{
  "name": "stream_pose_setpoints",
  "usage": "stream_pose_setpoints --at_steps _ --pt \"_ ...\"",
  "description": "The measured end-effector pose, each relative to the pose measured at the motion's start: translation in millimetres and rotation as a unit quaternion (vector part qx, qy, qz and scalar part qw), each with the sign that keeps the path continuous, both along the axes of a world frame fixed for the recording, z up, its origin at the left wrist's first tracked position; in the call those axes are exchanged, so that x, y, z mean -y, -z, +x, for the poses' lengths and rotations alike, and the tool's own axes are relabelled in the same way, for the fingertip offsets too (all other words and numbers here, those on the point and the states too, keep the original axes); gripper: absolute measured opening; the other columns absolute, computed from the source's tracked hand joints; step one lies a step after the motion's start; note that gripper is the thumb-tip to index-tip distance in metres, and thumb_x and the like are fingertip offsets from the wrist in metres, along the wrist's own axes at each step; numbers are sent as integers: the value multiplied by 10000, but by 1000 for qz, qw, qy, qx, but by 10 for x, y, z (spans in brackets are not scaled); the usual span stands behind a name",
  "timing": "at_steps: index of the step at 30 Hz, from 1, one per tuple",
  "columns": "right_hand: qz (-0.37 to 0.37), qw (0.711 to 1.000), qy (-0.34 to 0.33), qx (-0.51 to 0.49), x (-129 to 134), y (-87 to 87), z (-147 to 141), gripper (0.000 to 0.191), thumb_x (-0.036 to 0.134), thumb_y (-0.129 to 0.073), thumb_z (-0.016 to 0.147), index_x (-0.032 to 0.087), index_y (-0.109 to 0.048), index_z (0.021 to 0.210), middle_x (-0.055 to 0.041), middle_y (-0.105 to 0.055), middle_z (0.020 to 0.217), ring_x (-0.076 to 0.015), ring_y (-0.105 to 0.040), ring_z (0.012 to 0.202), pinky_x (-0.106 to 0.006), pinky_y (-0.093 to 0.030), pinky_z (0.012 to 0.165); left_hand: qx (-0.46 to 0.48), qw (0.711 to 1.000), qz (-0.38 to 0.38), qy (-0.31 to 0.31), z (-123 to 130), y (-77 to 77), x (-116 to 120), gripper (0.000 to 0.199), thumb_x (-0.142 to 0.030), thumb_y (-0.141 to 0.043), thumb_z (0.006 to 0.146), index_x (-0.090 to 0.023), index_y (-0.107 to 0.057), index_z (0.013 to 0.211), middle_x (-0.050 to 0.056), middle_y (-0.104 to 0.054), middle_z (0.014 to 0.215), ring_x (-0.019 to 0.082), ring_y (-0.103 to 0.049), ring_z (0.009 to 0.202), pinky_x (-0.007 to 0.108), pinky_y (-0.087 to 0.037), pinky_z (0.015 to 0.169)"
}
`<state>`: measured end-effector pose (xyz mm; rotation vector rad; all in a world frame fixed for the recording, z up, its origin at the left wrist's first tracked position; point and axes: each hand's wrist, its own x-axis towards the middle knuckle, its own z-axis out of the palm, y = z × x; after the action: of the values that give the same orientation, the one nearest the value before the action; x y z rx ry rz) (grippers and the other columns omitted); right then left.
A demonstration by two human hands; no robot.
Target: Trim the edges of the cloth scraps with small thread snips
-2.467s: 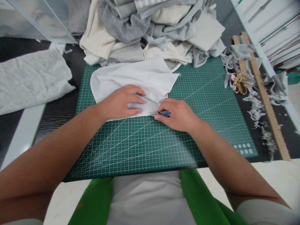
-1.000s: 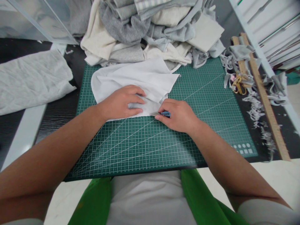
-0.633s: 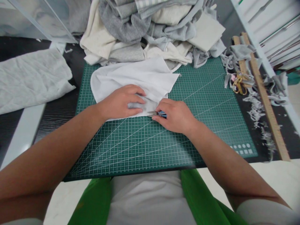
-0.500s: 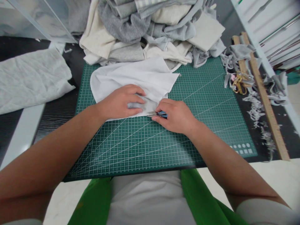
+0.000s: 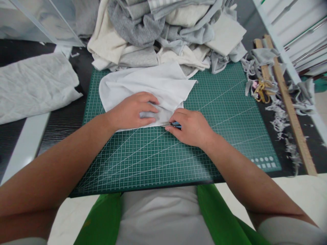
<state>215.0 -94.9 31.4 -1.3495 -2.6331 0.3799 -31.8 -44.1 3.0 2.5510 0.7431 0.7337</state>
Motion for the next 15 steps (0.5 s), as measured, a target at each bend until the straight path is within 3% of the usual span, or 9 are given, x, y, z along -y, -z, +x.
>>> stream_pose_setpoints --at_steps 15 --pt "13 1000 -4 22 6 -2 3 251 408 -601 911 170 -682 919 -51 -698 957 -191 -639 805 -308 -371 618 -2 1000 4 3 -7 10 -2 220 -303 -697 834 -228 -722 1040 95 -657 1201 249 -618 1131 432 -509 1009"
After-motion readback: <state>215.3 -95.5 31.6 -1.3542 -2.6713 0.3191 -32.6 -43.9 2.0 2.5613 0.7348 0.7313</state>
